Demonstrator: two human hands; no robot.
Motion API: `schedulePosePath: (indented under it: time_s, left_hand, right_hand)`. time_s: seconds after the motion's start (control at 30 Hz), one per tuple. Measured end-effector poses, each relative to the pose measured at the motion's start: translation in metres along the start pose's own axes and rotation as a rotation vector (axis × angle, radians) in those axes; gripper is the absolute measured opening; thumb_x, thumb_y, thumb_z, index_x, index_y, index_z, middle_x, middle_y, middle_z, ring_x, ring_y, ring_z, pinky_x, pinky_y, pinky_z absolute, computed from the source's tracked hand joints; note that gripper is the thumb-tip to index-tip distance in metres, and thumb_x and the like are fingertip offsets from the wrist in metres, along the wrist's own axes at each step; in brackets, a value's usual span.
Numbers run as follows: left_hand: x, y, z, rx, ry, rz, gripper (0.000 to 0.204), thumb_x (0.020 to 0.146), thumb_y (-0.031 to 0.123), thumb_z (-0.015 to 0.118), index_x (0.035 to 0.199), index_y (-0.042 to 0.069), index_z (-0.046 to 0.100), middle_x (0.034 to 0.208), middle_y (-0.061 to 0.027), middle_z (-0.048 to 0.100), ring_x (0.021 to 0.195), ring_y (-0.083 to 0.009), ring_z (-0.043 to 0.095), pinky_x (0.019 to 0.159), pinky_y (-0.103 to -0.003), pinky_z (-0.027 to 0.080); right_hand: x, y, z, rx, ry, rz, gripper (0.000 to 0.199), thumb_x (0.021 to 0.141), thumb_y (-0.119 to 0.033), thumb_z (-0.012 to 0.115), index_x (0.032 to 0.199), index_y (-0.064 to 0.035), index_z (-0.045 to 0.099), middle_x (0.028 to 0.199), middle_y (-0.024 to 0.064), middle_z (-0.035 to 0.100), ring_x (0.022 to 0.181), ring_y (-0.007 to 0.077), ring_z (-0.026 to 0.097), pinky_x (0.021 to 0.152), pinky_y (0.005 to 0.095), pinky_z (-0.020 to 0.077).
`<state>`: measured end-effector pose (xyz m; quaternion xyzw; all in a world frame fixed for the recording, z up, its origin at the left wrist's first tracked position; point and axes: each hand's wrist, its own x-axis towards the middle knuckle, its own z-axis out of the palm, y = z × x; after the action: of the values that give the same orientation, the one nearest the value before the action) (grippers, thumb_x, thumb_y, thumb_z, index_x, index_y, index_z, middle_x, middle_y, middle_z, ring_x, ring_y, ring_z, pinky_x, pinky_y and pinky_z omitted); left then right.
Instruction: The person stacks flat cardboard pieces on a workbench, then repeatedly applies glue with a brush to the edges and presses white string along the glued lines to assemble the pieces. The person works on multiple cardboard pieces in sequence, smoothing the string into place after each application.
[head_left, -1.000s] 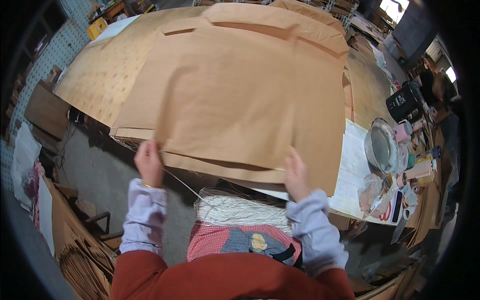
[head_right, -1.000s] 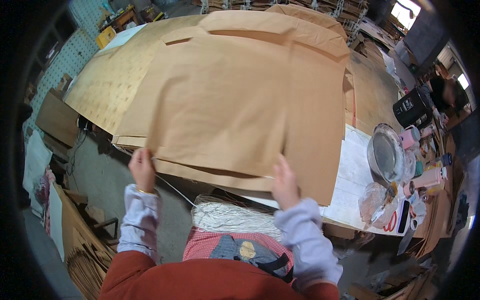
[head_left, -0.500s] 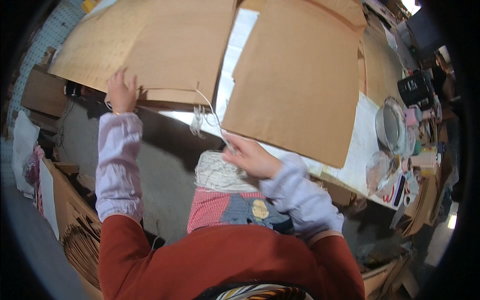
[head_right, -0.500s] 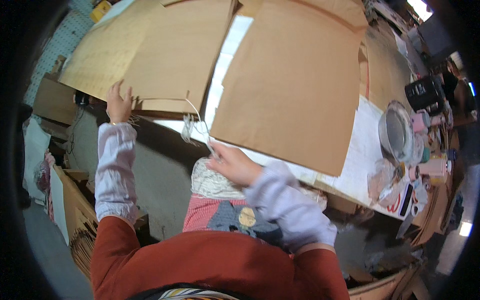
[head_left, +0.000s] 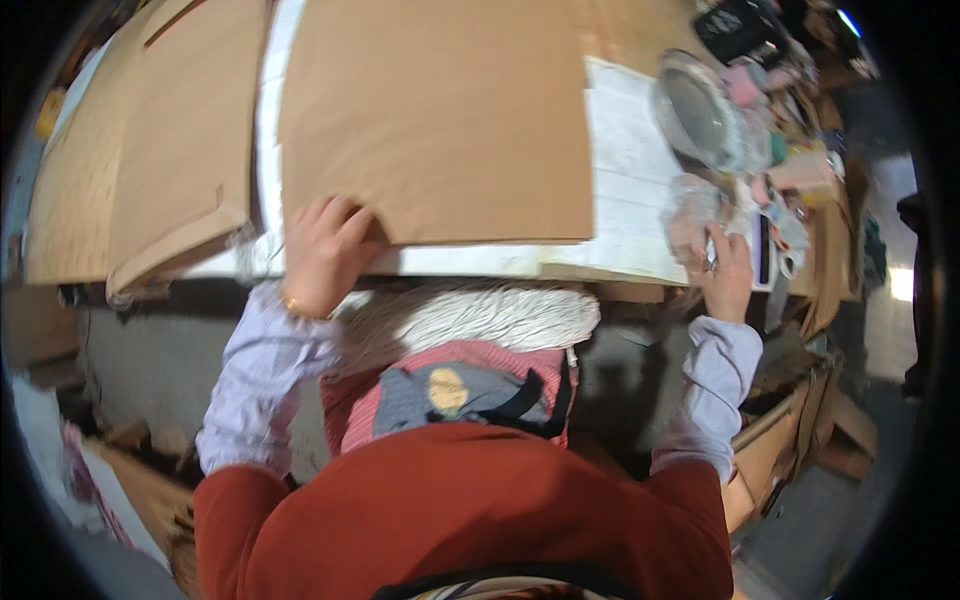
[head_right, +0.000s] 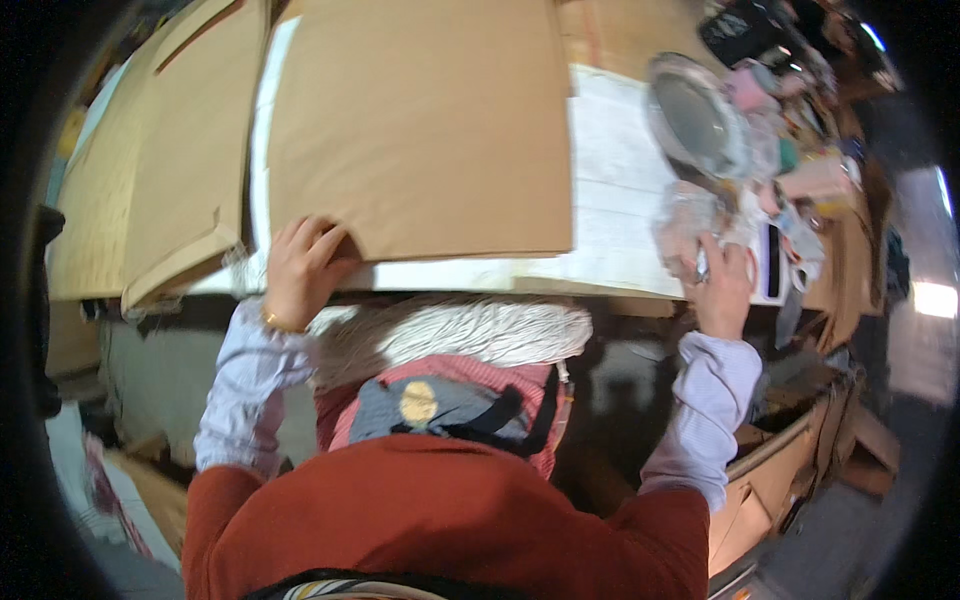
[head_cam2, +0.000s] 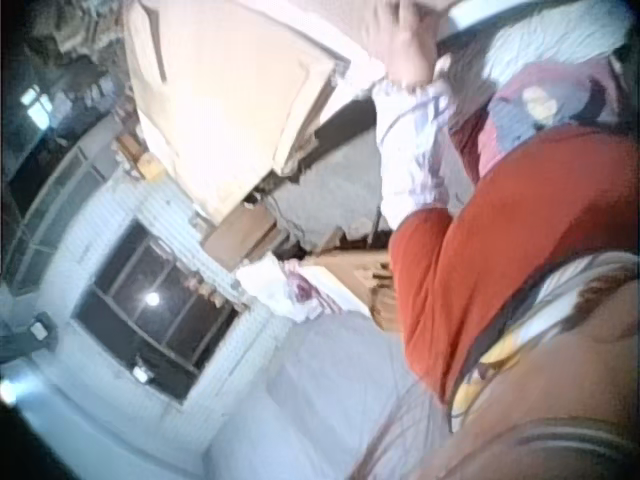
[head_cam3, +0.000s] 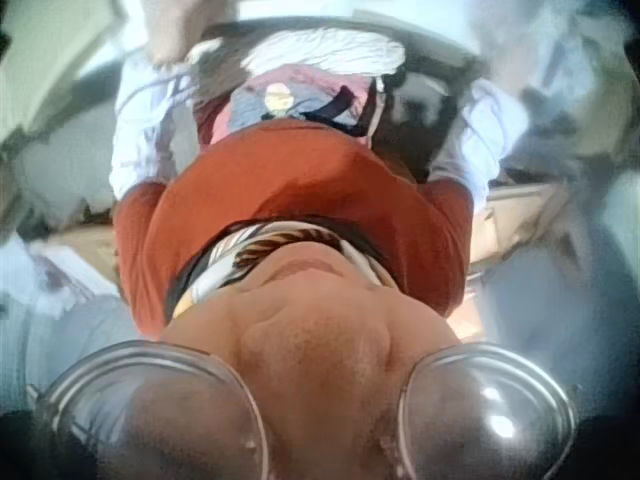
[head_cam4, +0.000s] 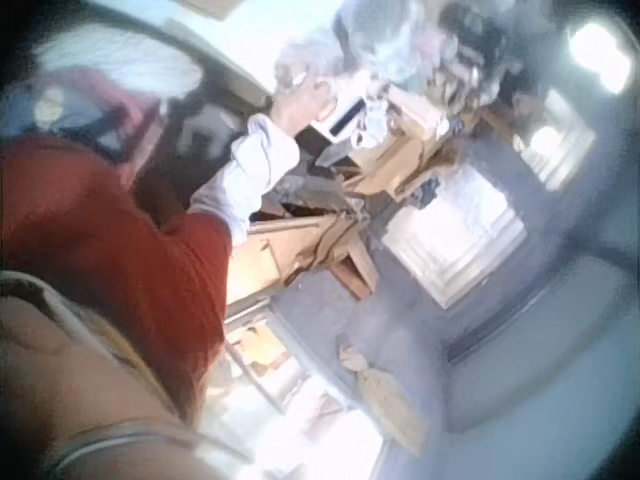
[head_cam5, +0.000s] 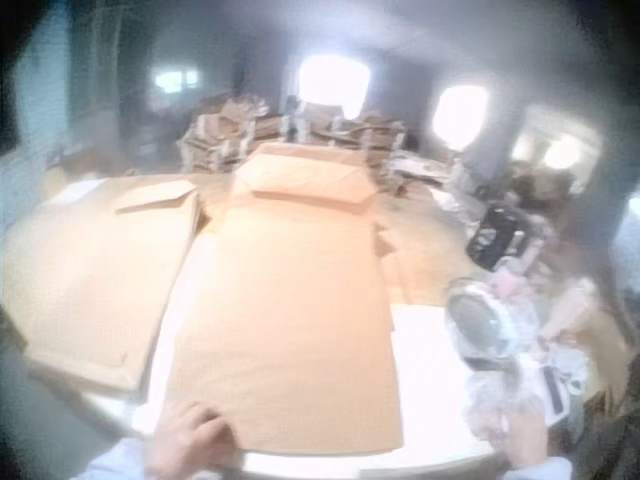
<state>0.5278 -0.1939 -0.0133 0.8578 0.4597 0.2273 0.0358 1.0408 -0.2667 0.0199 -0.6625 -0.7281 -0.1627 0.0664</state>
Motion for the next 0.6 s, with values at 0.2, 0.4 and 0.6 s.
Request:
schedulePosePath:
  time_s: [0.2, 0.4, 0.6]
  left_hand:
    - [-0.006, 0.001, 0.004, 0.047, 0.026, -0.051, 0.050, 0.060, 0.007, 0.079, 0.107, 0.004, 0.063, 0.109, -0.0129, 0.061, 0.102, -0.0352, 0.057, 0.085, -0.044, 0.046]
    - [-0.060, 0.044, 0.014, -0.160, -0.003, 0.091, 0.037, 0.067, 0.011, 0.076, 0.102, 0.005, 0.064, 0.097, -0.0133, 0.061, 0.088, -0.0344, 0.058, 0.076, -0.043, 0.046]
    - [-0.112, 0.052, 0.030, -0.191, -0.263, -0.142, 0.023, 0.070, 0.011, 0.072, 0.092, 0.004, 0.065, 0.082, -0.0106, 0.060, 0.079, -0.0303, 0.059, 0.069, -0.042, 0.046]
  right_hand:
    - [0.073, 0.048, -0.020, 0.712, 0.456, 0.721, 0.025, 0.079, -0.020, 0.079, 0.088, 0.0023, 0.072, 0.076, 0.0047, 0.069, 0.066, 0.0125, 0.062, 0.063, 0.0281, 0.0485]
    - [0.154, 0.070, 0.040, 0.288, 0.097, 0.791, 0.054, 0.075, -0.054, 0.073, 0.077, 0.0004, 0.073, 0.066, 0.0099, 0.070, 0.065, 0.0209, 0.069, 0.069, 0.0356, 0.0516]
    - [0.143, 0.069, 0.014, 0.863, 0.382, 0.863, 0.035, 0.080, -0.032, 0.079, 0.080, 0.0014, 0.067, 0.063, 0.0068, 0.067, 0.049, 0.0128, 0.060, 0.046, 0.0278, 0.0475]
